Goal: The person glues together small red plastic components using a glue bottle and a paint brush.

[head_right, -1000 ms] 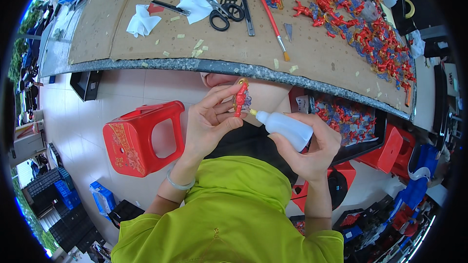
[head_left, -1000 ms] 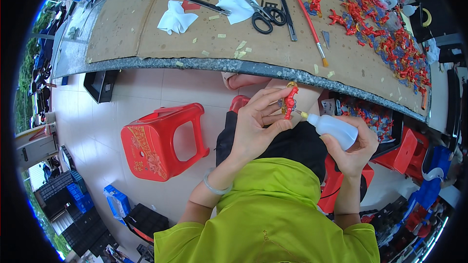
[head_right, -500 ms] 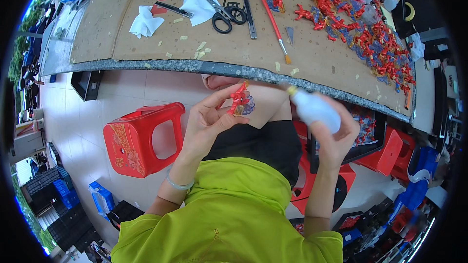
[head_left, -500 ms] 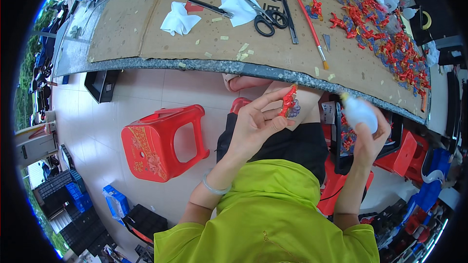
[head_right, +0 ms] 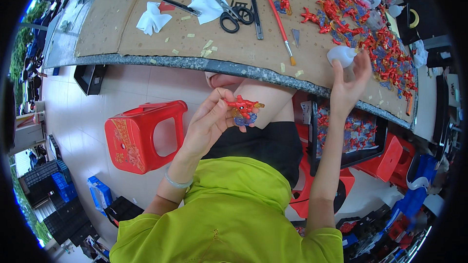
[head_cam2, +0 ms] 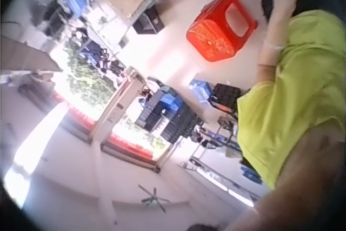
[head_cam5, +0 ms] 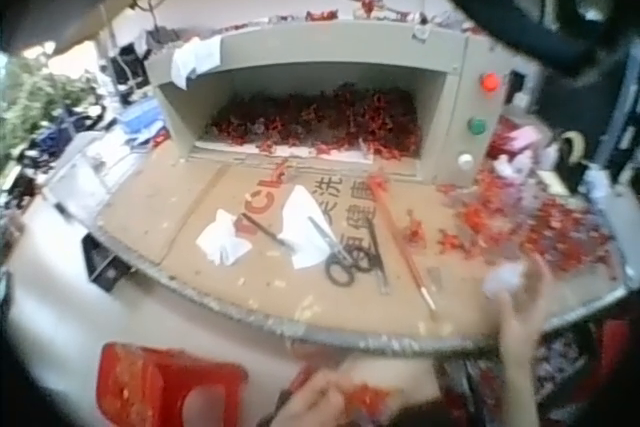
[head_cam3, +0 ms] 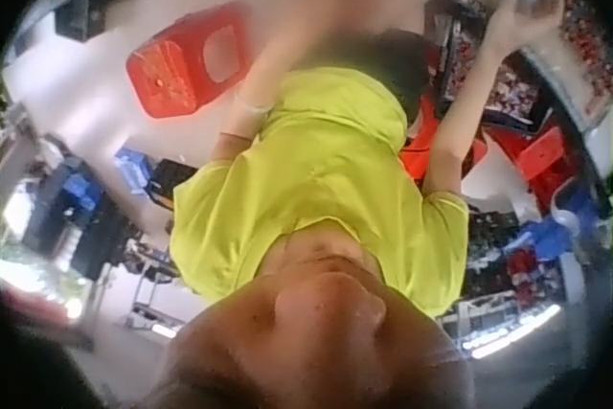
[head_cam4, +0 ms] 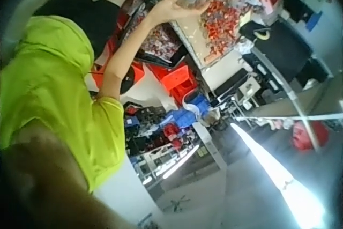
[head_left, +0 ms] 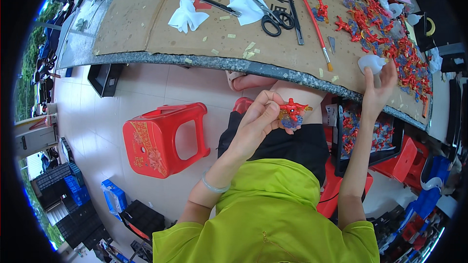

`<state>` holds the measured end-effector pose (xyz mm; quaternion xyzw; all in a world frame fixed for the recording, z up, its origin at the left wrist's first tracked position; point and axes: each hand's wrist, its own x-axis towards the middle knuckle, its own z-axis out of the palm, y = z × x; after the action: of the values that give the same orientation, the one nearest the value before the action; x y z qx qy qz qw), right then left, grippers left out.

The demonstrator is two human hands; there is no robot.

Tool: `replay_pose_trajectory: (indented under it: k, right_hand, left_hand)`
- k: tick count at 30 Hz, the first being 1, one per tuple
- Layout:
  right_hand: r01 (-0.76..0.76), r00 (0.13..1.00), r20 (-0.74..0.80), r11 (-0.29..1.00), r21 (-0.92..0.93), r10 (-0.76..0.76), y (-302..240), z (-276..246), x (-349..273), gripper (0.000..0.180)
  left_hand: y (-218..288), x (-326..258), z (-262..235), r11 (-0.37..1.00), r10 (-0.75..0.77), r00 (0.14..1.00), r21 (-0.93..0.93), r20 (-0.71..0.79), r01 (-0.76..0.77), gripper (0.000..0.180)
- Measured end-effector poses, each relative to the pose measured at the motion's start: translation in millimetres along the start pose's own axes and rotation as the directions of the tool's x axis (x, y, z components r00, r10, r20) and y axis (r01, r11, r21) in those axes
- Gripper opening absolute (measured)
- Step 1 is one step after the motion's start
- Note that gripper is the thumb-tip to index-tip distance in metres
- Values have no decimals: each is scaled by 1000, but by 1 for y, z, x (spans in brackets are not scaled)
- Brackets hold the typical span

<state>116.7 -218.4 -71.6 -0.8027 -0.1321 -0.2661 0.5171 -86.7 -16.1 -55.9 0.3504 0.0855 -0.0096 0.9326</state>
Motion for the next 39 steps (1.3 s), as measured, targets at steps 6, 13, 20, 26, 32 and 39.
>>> replay_pose_trajectory:
  k: [6, 13, 20, 26, 32, 39]
  right_hand:
    - [-117, 861, 509, 973, 201, -2, -97, -25, -75, 36]
    - [-306, 764, 642, 913, 271, 65, -90, -16, -97, 22]
    - [-703, 583, 757, 650, 288, 295, -87, -19, -103, 23]
    - [-728, 574, 772, 602, 329, 273, -89, -18, -104, 25]
    - [-707, 597, 768, 606, 366, 232, -86, -23, -103, 24]
    - [-632, 647, 738, 677, 377, 194, -94, -24, -98, 19]
  left_hand:
    - [-8, 5, 8, 992, -28, 997, 117, -65, 35, 20]
    - [-16, 12, 21, 932, 93, 990, 360, -104, -50, 14]
    - [3, 5, 12, 416, 299, 954, 900, -1, -129, 9]
    - [9, 3, 19, 340, 308, 951, 931, 21, -130, 11]
    - [16, 4, 26, 255, 272, 961, 959, 56, -128, 11]
    - [9, 5, 29, 320, 327, 943, 931, 64, -174, 8]
